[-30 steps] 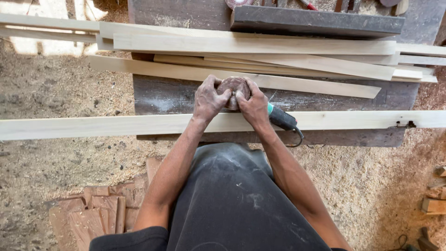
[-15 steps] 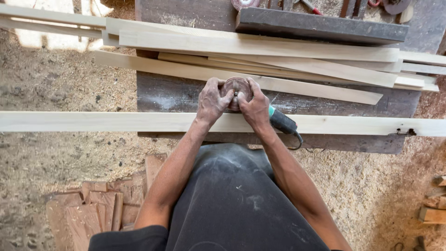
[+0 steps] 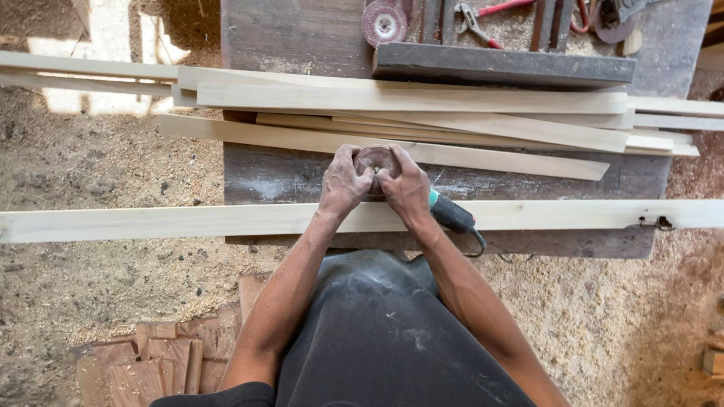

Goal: The person sands long wooden planks on a workbench using a handheld power sander. They adjust the sander's disc, flip the planks, and sand both sides and edges before placing the finished pieces aside.

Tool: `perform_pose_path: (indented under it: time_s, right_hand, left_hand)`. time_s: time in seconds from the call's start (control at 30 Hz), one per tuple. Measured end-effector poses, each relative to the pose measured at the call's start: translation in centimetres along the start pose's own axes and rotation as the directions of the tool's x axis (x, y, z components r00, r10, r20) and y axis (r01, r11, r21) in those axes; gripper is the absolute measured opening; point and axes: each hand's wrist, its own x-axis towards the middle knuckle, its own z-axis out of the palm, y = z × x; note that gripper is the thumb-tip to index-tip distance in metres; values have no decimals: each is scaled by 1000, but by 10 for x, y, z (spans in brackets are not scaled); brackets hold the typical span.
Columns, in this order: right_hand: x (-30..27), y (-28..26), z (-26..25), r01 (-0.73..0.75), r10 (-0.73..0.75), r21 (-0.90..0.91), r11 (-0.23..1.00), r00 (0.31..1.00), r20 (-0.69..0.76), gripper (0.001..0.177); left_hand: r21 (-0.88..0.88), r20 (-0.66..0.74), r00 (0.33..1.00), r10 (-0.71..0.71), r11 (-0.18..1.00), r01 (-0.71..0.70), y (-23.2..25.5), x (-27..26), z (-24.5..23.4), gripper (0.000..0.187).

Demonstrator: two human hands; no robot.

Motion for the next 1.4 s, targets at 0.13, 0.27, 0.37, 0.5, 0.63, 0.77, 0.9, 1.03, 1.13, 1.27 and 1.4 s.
perform_pose_path:
  time_s: [0.13, 0.27, 0.37, 0.5, 0.63, 0.77, 0.9, 1.03, 1.13, 1.27, 1.4]
  right_hand:
    - [15, 5, -4, 7, 5, -97, 995, 993, 119, 56]
    - [21, 10, -26, 120, -117, -103, 987, 993, 26, 47]
    - [17, 18, -46, -149, 152, -150, 977, 988, 10, 36]
    - [26, 28, -69, -367, 321, 83, 927, 886, 335, 20]
    - [24, 21, -72, -130, 29, 231, 964, 918, 395, 18]
    - [12, 2, -56, 142, -148, 44, 989, 919, 366, 15]
    - [21, -11, -43, 338, -329, 21, 941, 895, 302, 18]
    - [29, -12, -32, 519, -469, -71, 852, 816, 337, 12]
    - [38, -7, -27, 455, -395, -64, 888, 827, 400, 13]
    - [51, -2, -19, 594, -461, -177, 785, 750, 474, 14]
    - [63, -6, -10, 626, -424, -232, 744, 712, 560, 11]
  left_hand:
    - [14, 29, 999, -12, 1000, 12, -6, 1, -2, 38]
    - [-66, 72, 986, -152, 985, 157, -5, 13, 1, 36]
    - [-69, 41, 991, -129, 989, 131, -7, 6, 3, 37]
    - [-88, -15, 1000, -22, 996, 21, -10, 0, 4, 40]
    - [-180, -16, 1000, -16, 984, 13, -6, -2, 1, 43]
    - [-90, -60, 997, 50, 994, -56, -5, -12, -1, 42]
    - [-47, -47, 998, 33, 998, -35, -1, -8, -1, 38]
    - [-36, -17, 999, 45, 998, -46, -7, -10, -2, 39]
    - [-48, 27, 1000, 15, 999, -13, -15, -4, 0, 39]
    - [-177, 51, 997, -55, 982, 63, -32, -1, 5, 41]
    - [-571, 113, 966, -231, 781, 253, -50, -28, 7, 53]
